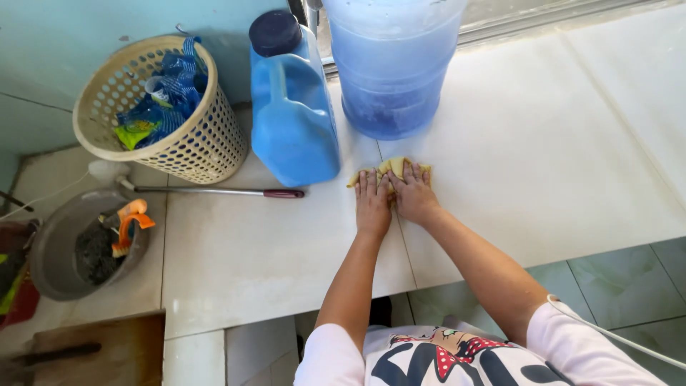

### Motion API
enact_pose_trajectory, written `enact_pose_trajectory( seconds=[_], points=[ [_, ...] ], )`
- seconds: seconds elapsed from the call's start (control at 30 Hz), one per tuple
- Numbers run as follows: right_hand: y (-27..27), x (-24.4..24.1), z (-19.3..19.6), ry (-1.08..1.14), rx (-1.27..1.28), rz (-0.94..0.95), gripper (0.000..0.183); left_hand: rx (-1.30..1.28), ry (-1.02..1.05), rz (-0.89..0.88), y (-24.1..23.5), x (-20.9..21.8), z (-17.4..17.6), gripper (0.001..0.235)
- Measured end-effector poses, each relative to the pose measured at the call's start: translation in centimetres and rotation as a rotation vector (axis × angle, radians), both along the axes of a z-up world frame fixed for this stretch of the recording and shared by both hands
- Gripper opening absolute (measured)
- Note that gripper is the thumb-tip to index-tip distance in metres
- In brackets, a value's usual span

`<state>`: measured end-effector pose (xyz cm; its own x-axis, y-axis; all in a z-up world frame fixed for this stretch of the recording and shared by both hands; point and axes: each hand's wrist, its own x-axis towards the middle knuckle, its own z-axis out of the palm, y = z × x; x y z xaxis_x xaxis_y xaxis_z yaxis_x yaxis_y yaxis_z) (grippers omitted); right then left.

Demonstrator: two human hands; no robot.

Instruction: Wiping and cleaning a tiled countertop and workspace with a cloth.

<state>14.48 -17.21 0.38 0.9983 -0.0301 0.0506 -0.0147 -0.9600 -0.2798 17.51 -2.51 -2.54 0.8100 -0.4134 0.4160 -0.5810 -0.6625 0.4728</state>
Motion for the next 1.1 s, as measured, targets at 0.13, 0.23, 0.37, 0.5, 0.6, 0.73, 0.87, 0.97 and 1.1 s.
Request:
enact_pose_trajectory(
  seconds=[0.13, 0.23, 0.37, 0.5, 0.6, 0.73, 0.87, 0.97, 1.1],
  points=[
    [-1.0, 4.0, 0.7, 0.009, 0.008, -0.013, 0.067, -0.002, 0.002, -0.007, -1.1, 4.4, 0.7, 0.056],
    [-0.8, 5.4, 1.6, 0.011, 0.028, -0.056, 0.066, 0.012, 0.007, -0.004, -1.4, 6.1, 0.8, 0.053],
    [-0.3, 4.2, 2.1, -0.015, 0.054, -0.113, 0.064, 0.010, -0.016, -0.014, -1.0, 5.7, 0.9, 0.050],
    [0.5, 3.1, 2.1, -0.128, 0.075, -0.138, 0.058, 0.065, -0.071, -0.002, -0.7, 5.5, 2.1, 0.046],
    [0.8, 2.6, 1.4, -0.195, 0.073, -0.150, 0.052, 0.072, -0.110, 0.002, -0.2, 4.6, 1.6, 0.044],
    [2.0, -0.6, 1.1, -0.255, 0.108, -0.155, 0.048, 0.056, -0.150, -0.020, 1.3, 1.6, 2.6, 0.041],
    [2.9, -3.2, 1.5, -0.283, 0.088, -0.133, 0.044, 0.083, -0.146, 0.004, 2.3, -1.1, 2.4, 0.038],
    [3.4, -6.6, 1.6, -0.302, 0.089, -0.095, 0.044, 0.115, -0.164, 0.026, 3.1, -4.6, 2.2, 0.038],
    [4.9, -11.3, 2.0, -0.312, 0.136, -0.064, 0.046, 0.217, -0.132, 0.037, 4.5, -9.6, 3.0, 0.041]
  ],
)
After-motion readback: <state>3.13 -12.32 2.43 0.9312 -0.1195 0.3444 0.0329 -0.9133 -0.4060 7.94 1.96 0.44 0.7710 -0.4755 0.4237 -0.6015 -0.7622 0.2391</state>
